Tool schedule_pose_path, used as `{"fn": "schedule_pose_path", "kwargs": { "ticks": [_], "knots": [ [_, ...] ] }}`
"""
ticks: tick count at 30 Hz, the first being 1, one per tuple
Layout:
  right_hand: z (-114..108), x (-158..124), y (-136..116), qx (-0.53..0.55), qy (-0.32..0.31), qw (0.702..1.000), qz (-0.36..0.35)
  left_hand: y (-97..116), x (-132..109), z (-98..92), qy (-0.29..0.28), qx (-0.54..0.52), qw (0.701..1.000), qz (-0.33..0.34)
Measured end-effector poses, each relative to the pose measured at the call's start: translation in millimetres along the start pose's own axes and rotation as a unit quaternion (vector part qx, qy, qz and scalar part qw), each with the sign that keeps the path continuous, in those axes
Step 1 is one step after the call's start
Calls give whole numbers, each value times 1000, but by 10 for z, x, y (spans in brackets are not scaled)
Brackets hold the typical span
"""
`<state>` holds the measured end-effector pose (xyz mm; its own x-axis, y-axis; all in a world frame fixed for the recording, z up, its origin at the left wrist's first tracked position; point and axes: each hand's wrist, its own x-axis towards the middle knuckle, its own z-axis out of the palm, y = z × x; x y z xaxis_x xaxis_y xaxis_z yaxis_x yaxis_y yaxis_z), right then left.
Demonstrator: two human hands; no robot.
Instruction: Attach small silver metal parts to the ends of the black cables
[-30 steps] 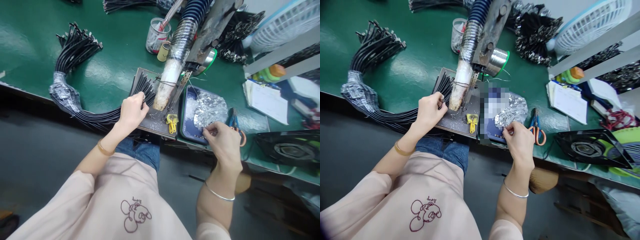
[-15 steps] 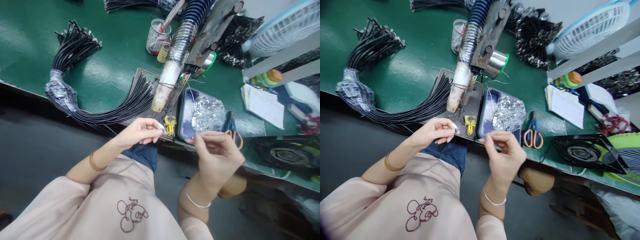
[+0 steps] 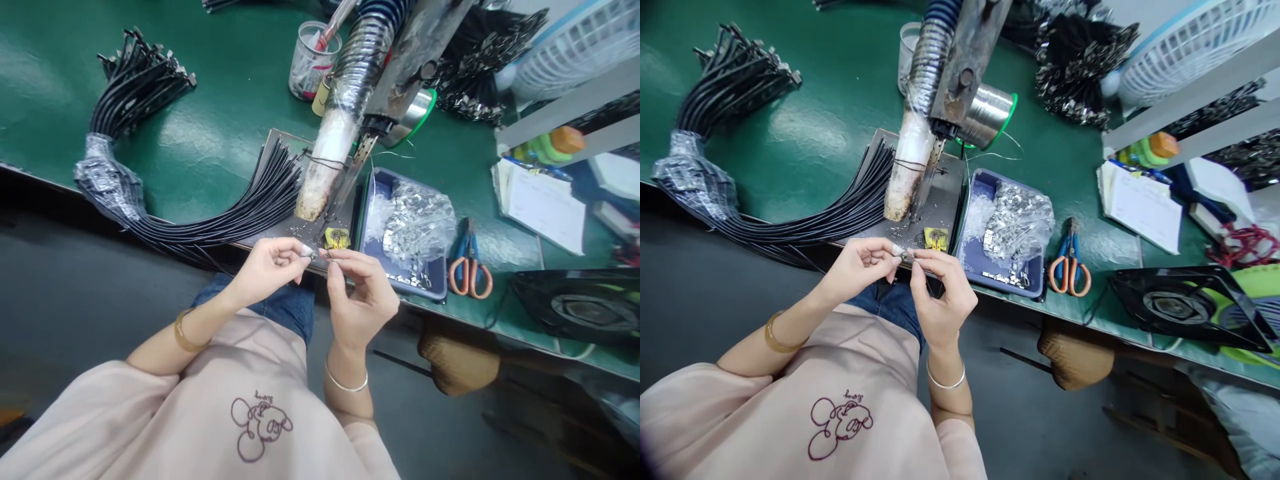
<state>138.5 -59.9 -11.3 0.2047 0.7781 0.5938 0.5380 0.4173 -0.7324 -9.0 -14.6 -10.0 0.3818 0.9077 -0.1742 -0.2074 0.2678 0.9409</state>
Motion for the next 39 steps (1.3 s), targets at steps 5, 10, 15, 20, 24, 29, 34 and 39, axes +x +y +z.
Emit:
{"fn": "schedule_pose_path", "kwargs": {
  "ticks": [5,10,15,20,24,29,34,39],
  "knots": [
    [-30,23,-19,21,-57,998,22,11,-6,13,-25,13,999,-24],
    [-48,56,24,-4,26,999,43,51,5,-9,-9,1,1000,-12],
    [-52,93,45,74,-77,988,113,64,6,-22,-24,8,1000,3],
    [-45,82,58,82,-86,985,125,39,-13,-20,-35,40,997,50],
    [-91,93,42,62,-98,987,112,45,-28,-35,-29,120,987,107],
    [-133,104,10,41,-113,988,92,17,-48,-49,-27,249,945,213],
    [-31,17,-22,53,-52,992,104,2,-98,5,-22,241,953,180],
    [67,-63,-43,28,-28,996,85,68,-95,-6,-70,68,995,32]
  ]
}}
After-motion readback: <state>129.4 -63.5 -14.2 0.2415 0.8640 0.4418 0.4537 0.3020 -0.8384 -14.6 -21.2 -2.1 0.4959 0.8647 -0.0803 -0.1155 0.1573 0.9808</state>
